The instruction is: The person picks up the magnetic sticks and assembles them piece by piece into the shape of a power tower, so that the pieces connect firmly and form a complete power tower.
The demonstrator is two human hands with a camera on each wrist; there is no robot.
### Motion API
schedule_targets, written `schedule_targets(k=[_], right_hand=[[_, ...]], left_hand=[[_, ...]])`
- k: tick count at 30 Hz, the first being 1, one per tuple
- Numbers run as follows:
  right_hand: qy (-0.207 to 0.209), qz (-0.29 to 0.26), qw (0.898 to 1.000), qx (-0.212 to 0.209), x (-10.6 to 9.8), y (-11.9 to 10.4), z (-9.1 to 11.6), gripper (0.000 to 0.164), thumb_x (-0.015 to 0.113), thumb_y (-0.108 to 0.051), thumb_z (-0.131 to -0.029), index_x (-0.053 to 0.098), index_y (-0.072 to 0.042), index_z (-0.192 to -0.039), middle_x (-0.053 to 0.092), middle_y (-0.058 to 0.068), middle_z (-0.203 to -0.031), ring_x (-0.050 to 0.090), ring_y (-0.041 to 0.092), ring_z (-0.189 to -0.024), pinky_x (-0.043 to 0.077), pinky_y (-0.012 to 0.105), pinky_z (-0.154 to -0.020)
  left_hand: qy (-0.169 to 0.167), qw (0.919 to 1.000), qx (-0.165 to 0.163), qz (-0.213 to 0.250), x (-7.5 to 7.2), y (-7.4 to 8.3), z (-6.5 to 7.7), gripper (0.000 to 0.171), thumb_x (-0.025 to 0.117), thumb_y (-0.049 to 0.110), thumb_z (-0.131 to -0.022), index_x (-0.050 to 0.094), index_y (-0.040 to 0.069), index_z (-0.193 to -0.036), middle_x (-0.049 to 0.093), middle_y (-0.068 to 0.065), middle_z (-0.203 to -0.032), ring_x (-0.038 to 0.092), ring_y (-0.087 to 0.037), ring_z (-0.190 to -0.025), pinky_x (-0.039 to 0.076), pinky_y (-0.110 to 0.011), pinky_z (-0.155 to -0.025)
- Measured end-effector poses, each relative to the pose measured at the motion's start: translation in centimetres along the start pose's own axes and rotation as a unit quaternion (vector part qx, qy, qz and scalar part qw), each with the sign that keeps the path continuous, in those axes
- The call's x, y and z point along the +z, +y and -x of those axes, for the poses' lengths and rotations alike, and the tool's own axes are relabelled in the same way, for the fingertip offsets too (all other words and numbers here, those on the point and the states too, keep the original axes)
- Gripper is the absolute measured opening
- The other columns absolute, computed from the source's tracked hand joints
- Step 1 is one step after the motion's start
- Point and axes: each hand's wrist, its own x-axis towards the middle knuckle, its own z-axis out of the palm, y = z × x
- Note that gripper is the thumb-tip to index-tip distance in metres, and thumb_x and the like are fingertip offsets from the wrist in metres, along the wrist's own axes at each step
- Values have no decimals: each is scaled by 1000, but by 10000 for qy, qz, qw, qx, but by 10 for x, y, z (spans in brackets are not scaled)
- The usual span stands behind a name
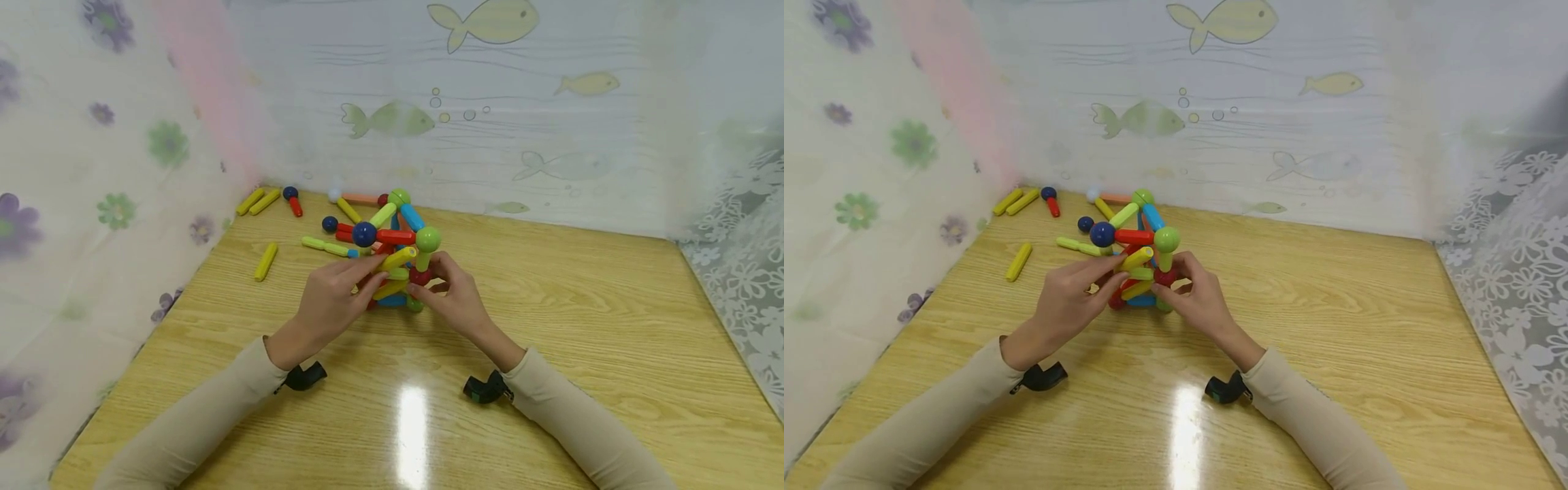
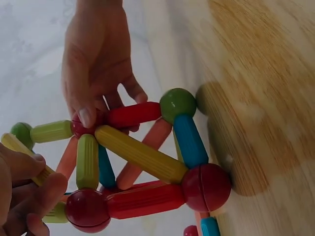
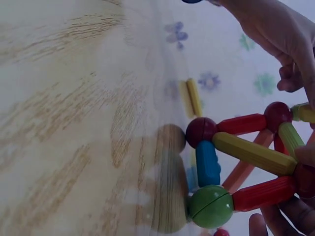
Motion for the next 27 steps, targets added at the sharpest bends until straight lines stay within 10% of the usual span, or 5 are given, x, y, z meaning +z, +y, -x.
schedule_targets(k=[11, 19, 27], right_hand=[[-39, -9, 9999, -115, 3, 0, 1, 41, 79, -12, -94, 59, -6, -129, 72, 4, -109, 68, 20, -98, 60, 44, -78], [-68, -18, 10000, -27, 4, 0, 2, 42, 79, -13, -94, 58, -9, -130, 71, 3, -108, 68, 19, -99, 59, 45, -79], [-47, 58, 9999, -112, 4, 1, 2, 42, 79, -13, -95, 58, -8, -131, 71, 4, -110, 68, 20, -100, 59, 43, -79]], left_hand=[[-176, 9887, 532, -1392, 2, 0, -1, 33, 83, 13, -91, 73, -3, -118, 77, -14, -106, 72, -26, -66, 57, -34, -53], [-102, 9877, 536, -1463, 3, 0, -2, 39, 83, 15, -91, 67, -1, -124, 77, -15, -93, 51, -19, -43, 38, -25, -39], [199, 9891, 700, -1280, 5, -3, -4, 37, 83, 11, -90, 68, -4, -120, 76, -17, -107, 66, -25, -54, 46, -29, -41]])
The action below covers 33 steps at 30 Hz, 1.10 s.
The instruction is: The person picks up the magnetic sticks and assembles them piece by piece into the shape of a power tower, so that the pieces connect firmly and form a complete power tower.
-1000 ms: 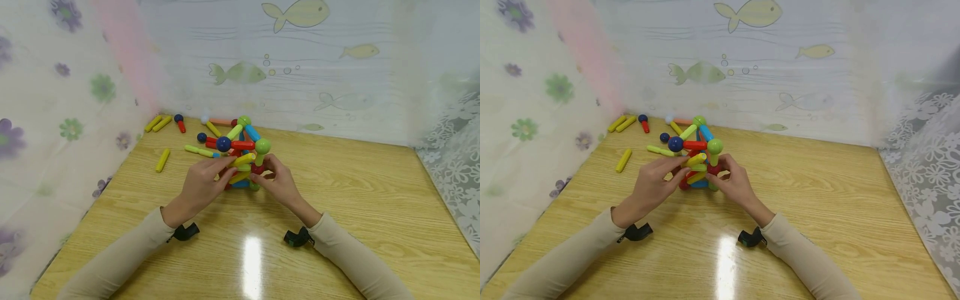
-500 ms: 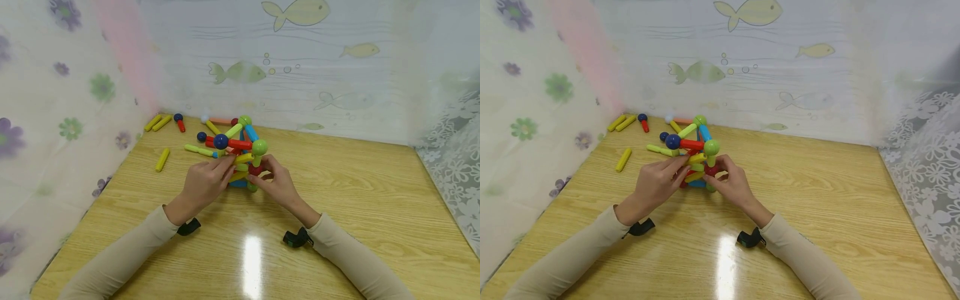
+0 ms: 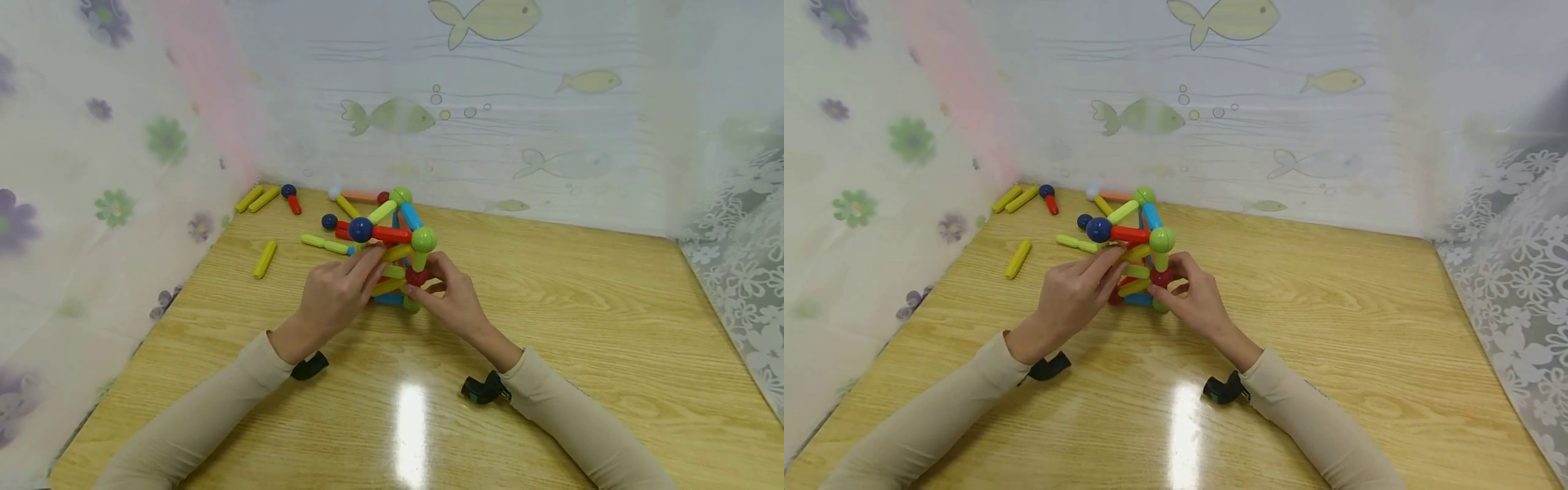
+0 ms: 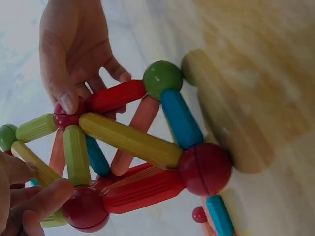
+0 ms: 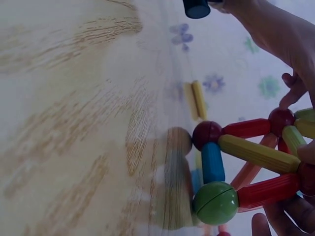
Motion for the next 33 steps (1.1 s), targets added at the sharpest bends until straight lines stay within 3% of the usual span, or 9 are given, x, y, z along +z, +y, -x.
schedule_targets(k=[5, 9, 11, 14, 17, 19, 24, 27, 33], right_hand=[[59, 102, 9999, -74, -1, 0, 0, 43, 80, -14, -94, 58, -7, -131, 70, 4, -111, 67, 20, -100, 60, 44, -78], [513, 207, 9979, -327, -3, -2, 0, 48, 81, -15, -91, 56, -6, -131, 67, 6, -114, 65, 22, -102, 59, 48, -76], [841, 197, 9941, -654, -4, -4, -1, 54, 81, -13, -90, 54, -5, -136, 65, 8, -120, 64, 27, -104, 58, 51, -76], [1224, 300, 9824, -1380, -7, -10, -6, 62, 79, -10, -90, 51, -3, -145, 59, 13, -132, 61, 33, -109, 58, 53, -78], [1442, 460, 9645, -2165, -8, -17, -12, 57, 74, -12, -93, 54, -2, -146, 56, 17, -138, 59, 34, -113, 56, 50, -79], [1541, 515, 9531, -2554, -8, -23, -16, 48, 71, -17, -98, 59, -1, -141, 59, 18, -135, 60, 34, -113, 55, 48, -79], [1727, 599, 9382, -2938, -5, -31, -22, 35, 64, -24, -105, 69, -1, -130, 65, 16, -126, 64, 30, -108, 56, 47, -76], [1757, 606, 9379, -2928, -5, -32, -23, 33, 63, -23, -105, 70, -1, -129, 66, 15, -125, 65, 29, -107, 56, 47, -74], [1612, 516, 9473, -2720, -8, -33, -23, 36, 66, -18, -101, 66, 0, -133, 67, 13, -124, 64, 29, -106, 57, 47, -73]], left_hand=[[65, 9999, 124, 76, -1, -1, -3, 34, 82, 11, -90, 68, -3, -117, 75, -15, -103, 68, -24, -56, 46, -28, -41], [314, 9988, 144, 341, -3, -5, 1, 20, 74, 13, -96, 68, -2, -106, 71, -13, -91, 64, -20, -54, 46, -26, -42], [527, 9968, -107, 595, -4, -9, 3, 17, 68, 15, -98, 64, -1, -99, 64, -12, -85, 60, -19, -56, 44, -27, -41], [593, 9895, -831, 1023, -4, -17, 9, 23, 65, 20, -98, 56, -1, -100, 55, -12, -89, 57, -22, -67, 42, -31, -44], [153, 9749, -1597, 1544, -3, -23, 15, 37, 72, 24, -95, 55, -2, -114, 58, -14, -103, 59, -27, -84, 49, -39, -54], [-288, 9589, -1989, 2006, -1, -26, 20, 44, 76, 24, -94, 56, -1, -123, 60, -13, -111, 61, -27, -94, 54, -44, -65], [-951, 9156, -2576, 2939, 1, -30, 23, 27, 78, 16, -95, 66, 5, -116, 62, -5, -106, 63, -20, -95, 59, -44, -74], [-1023, 9046, -2678, 3154, 1, -32, 22, 19, 79, 14, -95, 68, 6, -109, 62, -4, -102, 63, -18, -92, 61, -38, -75], [-1080, 8907, -2824, 3395, 1, -35, 22, 20, 79, 12, -95, 70, 7, -112, 64, -3, -108, 64, -18, -96, 60, -35, -77]])
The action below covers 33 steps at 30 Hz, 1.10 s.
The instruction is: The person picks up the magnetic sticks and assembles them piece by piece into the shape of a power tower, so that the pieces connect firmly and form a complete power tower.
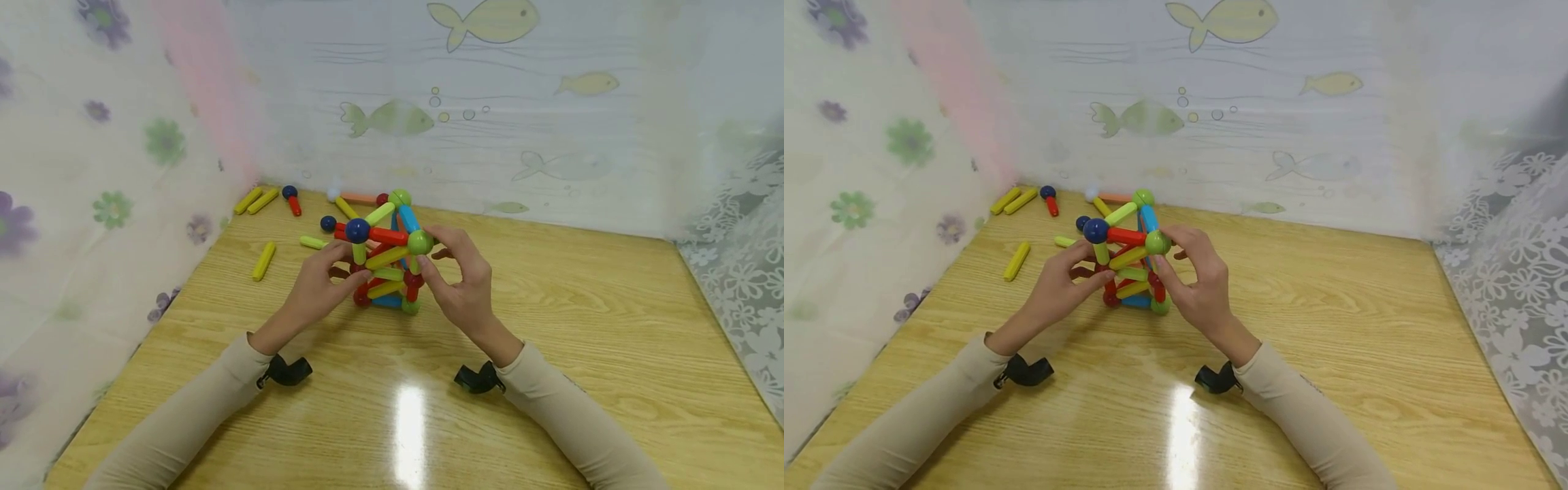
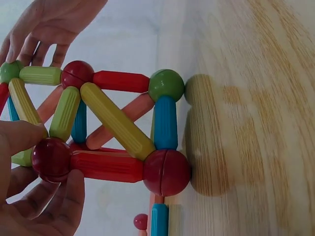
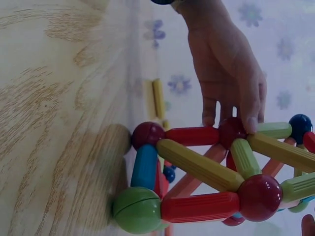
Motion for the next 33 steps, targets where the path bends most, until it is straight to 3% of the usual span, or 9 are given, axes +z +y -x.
schedule_targets(k=[7, 12, 16, 20, 28, 33], right_hand=[[-312, -302, 9967, 693, -3, 2, 5, 50, 75, -8, -92, 59, 3, -138, 67, 11, -121, 65, 27, -104, 59, 42, -76], [-502, -290, 9936, 970, -2, -1, 5, 44, 77, 3, -90, 62, 3, -131, 68, 12, -117, 66, 28, -96, 60, 42, -72], [-440, -254, 9934, 1030, -5, -20, -5, 41, 76, 17, -84, 63, 11, -123, 69, 21, -110, 67, 34, -89, 60, 42, -70], [-452, -282, 9914, 1200, -12, -30, -11, 36, 76, 19, -83, 64, 14, -117, 69, 23, -106, 66, 32, -86, 60, 37, -71], [-519, -189, 9938, 967, -20, -24, -3, 32, 76, 18, -80, 66, 13, -110, 70, 23, -102, 64, 24, -82, 59, 48, -67], [-410, -149, 9953, 868, -26, -4, 13, 30, 76, 13, -81, 67, 10, -109, 72, 18, -98, 68, 21, -83, 59, 31, -72]], left_hand=[[-49, 9997, -120, 189, -1, -1, 0, 21, 77, 12, -97, 71, 7, -115, 66, -3, -112, 65, -19, -101, 60, -36, -80], [-81, 9986, -250, 457, 0, -2, 0, 23, 77, 12, -97, 71, 6, -119, 66, -4, -112, 64, -20, -102, 60, -34, -82], [-214, 9963, -333, 762, 1, -2, 1, 26, 78, 10, -96, 73, 5, -121, 65, -5, -118, 66, -21, -105, 60, -35, -84], [-428, 9949, -294, 869, 2, -1, 2, 27, 78, 9, -95, 74, 4, -121, 64, -5, -123, 66, -22, -107, 59, -36, -86], [-690, 9926, 40, 995, 8, -1, 3, 27, 78, 4, -94, 74, 3, -120, 64, -5, -119, 65, -22, -106, 59, -37, -86], [-918, 9899, 198, 1065, 14, 4, 6, 37, 77, 2, -95, 70, -2, -131, 63, -10, -129, 64, -24, -113, 59, -38, -88]])
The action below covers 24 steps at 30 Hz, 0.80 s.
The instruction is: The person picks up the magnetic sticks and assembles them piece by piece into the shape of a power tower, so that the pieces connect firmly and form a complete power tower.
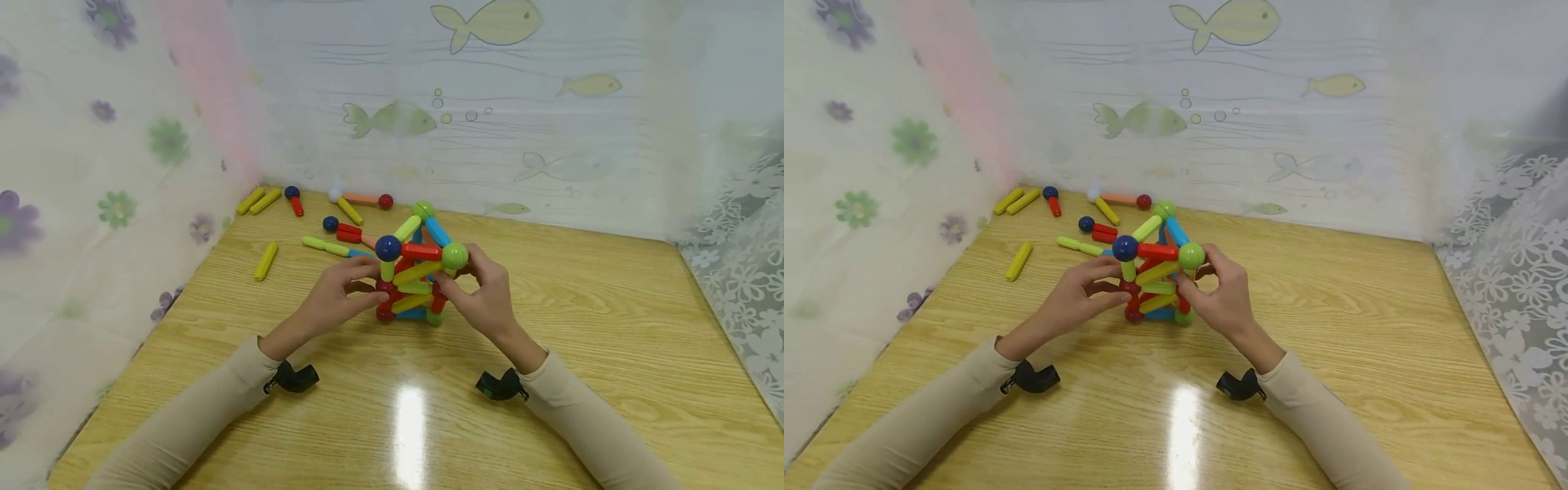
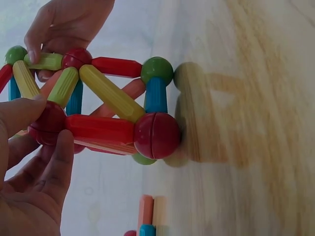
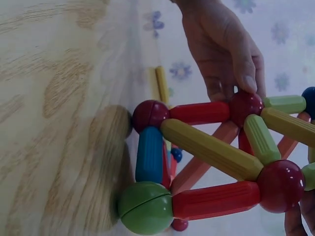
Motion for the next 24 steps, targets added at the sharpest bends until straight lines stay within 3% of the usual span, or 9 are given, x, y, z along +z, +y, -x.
schedule_targets(k=[3, 11, 15, 20, 24], right_hand=[[35, -62, 10000, -9, -5, 6, 6, 28, 76, 9, -82, 68, 6, -110, 72, 14, -98, 69, 18, -82, 57, 24, -75], [81, -182, 9998, -63, -16, 9, 15, 30, 74, 7, -83, 69, 6, -112, 73, 13, -101, 68, 18, -84, 57, 25, -77], [69, -166, 9998, -80, -19, 9, 17, 28, 75, 4, -84, 70, 4, -111, 72, 11, -99, 67, 18, -82, 56, 24, -76], [28, -227, 9994, -249, -25, 12, 21, 33, 75, -14, -92, 68, 5, -117, 70, 12, -104, 65, 17, -85, 55, 25, -76], [49, -487, 9985, -260, -31, 15, 28, 41, 71, -17, -93, 64, 9, -124, 67, 14, -112, 64, 19, -92, 55, 26, -78]], left_hand=[[-57, 10000, 33, 53, 5, 1, 0, 40, 76, 1, -95, 68, -4, -134, 61, -12, -133, 63, -25, -115, 59, -39, -88], [-253, 9994, 197, 130, 14, 3, -2, 34, 74, 1, -96, 70, 0, -130, 63, -7, -128, 63, -22, -113, 59, -36, -87], [-337, 9988, 341, -26, 11, 2, -3, 34, 65, -6, -98, 68, -3, -131, 63, -9, -128, 64, -27, -111, 59, -38, -86], [-96, 9947, 257, -990, -12, -11, -14, 40, 55, -8, -97, 67, -1, -135, 65, -11, -128, 66, -33, -110, 59, -41, -87], [202, 9768, -191, -2123, -35, -33, -27, 35, 57, -8, -100, 70, 0, -131, 67, -13, -128, 67, -26, -98, 56, -41, -82]])
